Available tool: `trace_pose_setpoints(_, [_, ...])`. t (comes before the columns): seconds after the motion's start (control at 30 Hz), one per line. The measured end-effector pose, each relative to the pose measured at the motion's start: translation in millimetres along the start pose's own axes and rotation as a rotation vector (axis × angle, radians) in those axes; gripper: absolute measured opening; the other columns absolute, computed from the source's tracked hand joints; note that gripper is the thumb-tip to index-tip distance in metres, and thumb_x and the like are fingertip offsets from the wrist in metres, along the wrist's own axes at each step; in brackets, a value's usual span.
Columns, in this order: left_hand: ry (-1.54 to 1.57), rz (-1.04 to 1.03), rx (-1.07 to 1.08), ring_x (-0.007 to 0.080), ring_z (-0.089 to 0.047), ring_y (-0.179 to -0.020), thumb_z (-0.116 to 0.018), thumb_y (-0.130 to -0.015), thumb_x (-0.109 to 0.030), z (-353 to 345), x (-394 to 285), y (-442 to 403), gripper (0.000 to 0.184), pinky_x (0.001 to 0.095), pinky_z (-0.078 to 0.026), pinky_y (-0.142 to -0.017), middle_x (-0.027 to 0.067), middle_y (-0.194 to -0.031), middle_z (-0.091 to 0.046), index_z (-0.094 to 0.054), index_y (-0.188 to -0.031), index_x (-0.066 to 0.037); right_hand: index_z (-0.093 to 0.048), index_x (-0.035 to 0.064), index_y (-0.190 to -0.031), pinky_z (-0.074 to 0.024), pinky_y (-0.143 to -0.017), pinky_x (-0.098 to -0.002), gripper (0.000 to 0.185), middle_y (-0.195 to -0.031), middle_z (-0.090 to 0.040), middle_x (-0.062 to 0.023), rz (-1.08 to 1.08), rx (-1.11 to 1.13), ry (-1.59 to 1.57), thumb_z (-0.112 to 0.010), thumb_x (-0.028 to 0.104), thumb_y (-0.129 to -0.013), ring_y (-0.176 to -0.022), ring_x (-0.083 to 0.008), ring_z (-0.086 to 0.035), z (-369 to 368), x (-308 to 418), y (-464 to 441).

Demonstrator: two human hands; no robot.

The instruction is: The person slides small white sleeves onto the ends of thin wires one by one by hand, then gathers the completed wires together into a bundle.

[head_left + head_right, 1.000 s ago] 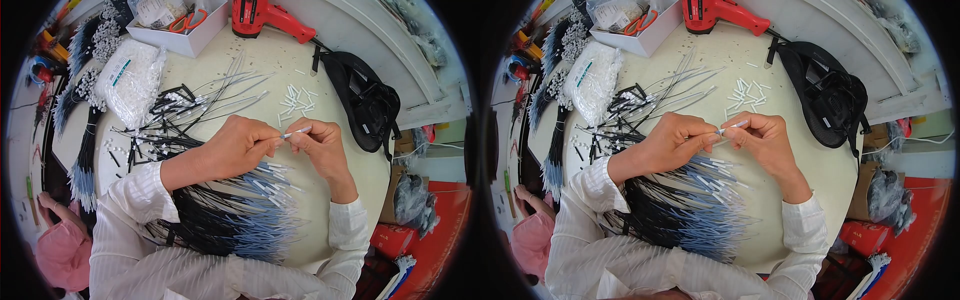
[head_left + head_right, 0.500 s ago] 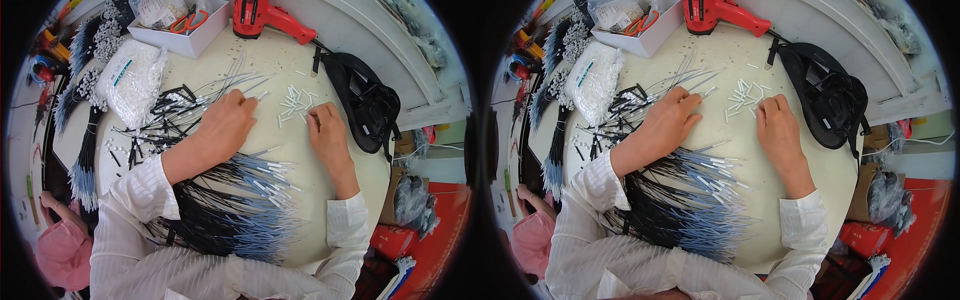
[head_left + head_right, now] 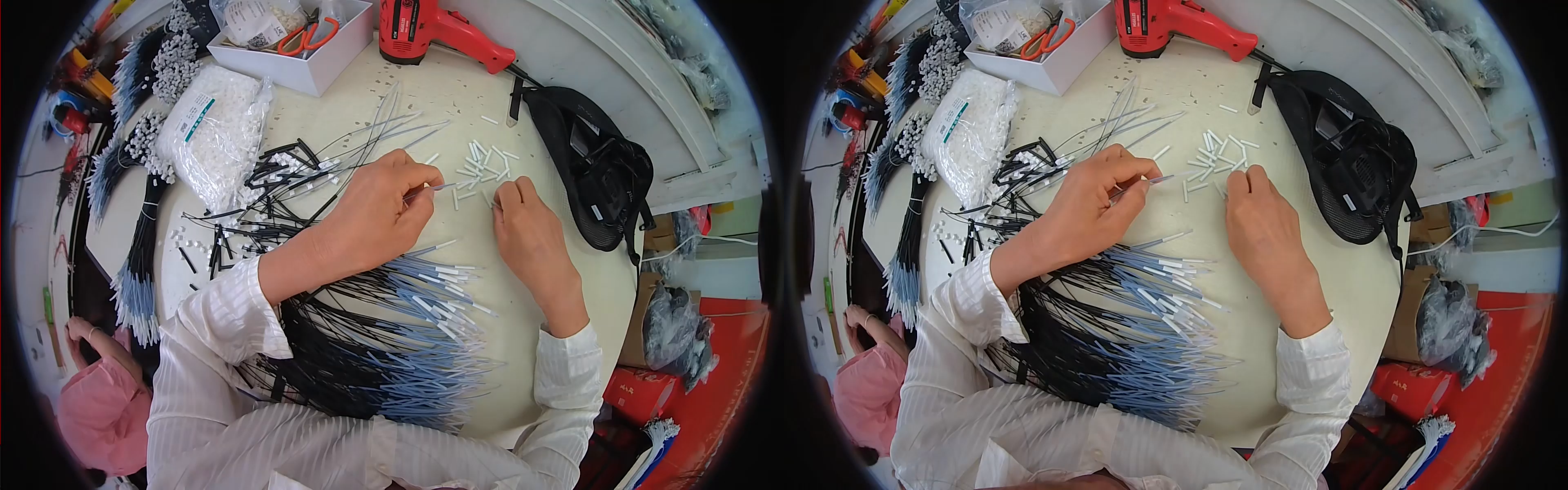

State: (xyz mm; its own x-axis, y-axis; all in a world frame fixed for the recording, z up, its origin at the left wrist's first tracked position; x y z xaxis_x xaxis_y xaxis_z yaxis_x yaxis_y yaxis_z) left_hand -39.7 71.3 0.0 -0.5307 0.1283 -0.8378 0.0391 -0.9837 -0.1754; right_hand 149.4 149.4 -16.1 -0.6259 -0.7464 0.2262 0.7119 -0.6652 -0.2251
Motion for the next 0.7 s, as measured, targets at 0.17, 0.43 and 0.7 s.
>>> trace_pose_setpoints(0.17, [0.052, -0.086, -0.034, 0.0119, -0.055, -0.079, -0.064, -0.092, -0.009, -3, 4, -2, 0.012, 0.0252, -0.044, -0.066, 0.0078, -0.09, -0.06, -0.068, -0.1, -0.001, -0.052, -0.0012, -0.086, -0.0508, -0.06, -0.04, 0.008, -0.087, -0.056, -0.0167, 0.013, -0.023, 0.015, -0.06, -0.002, -0.083, -0.066, -0.0352, -0.06, 1, -3, 1])
trace_pose_setpoints(0.43, [0.218, 0.117, 0.071, 0.0038, -0.054, -0.069, -0.068, -0.09, -0.008, -4, 2, -1, 0.011, 0.021, -0.044, -0.061, 0.001, -0.076, -0.067, -0.069, -0.092, 0.003, -0.06, -0.0034, -0.099, -0.0507, -0.068, -0.0251, 0.01, -0.087, -0.066, -0.0062, -0.258, -0.14, -1.025, -0.063, 0.004, -0.092, -0.076, -0.0145, -0.068, 15, 0, -7])
trace_pose_setpoints(0.7, [0.407, 0.215, -0.003, 0.0023, -0.056, -0.068, -0.072, -0.087, -0.004, -4, -1, 2, 0.012, 0.0181, -0.046, -0.06, 0.0006, -0.078, -0.068, -0.071, -0.094, 0.005, -0.061, -0.0025, -0.099, -0.0528, -0.076, -0.0241, 0.013, -0.095, -0.069, -0.0102, -0.297, -0.284, -1.273, -0.064, 0.009, -0.095, -0.086, -0.0159, -0.07, 17, 4, -4])
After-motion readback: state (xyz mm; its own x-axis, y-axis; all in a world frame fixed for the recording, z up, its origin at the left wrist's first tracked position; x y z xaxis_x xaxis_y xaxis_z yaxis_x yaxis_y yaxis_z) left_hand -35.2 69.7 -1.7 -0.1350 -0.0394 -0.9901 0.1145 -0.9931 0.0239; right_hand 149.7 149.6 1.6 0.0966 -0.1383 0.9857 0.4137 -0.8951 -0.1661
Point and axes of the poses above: each hand's wrist, its own y-axis away from the middle knuckle, its own z-axis out of the back of the hand, x = y × z, the point moved 4 cm from there along -y, towards the middle knuckle
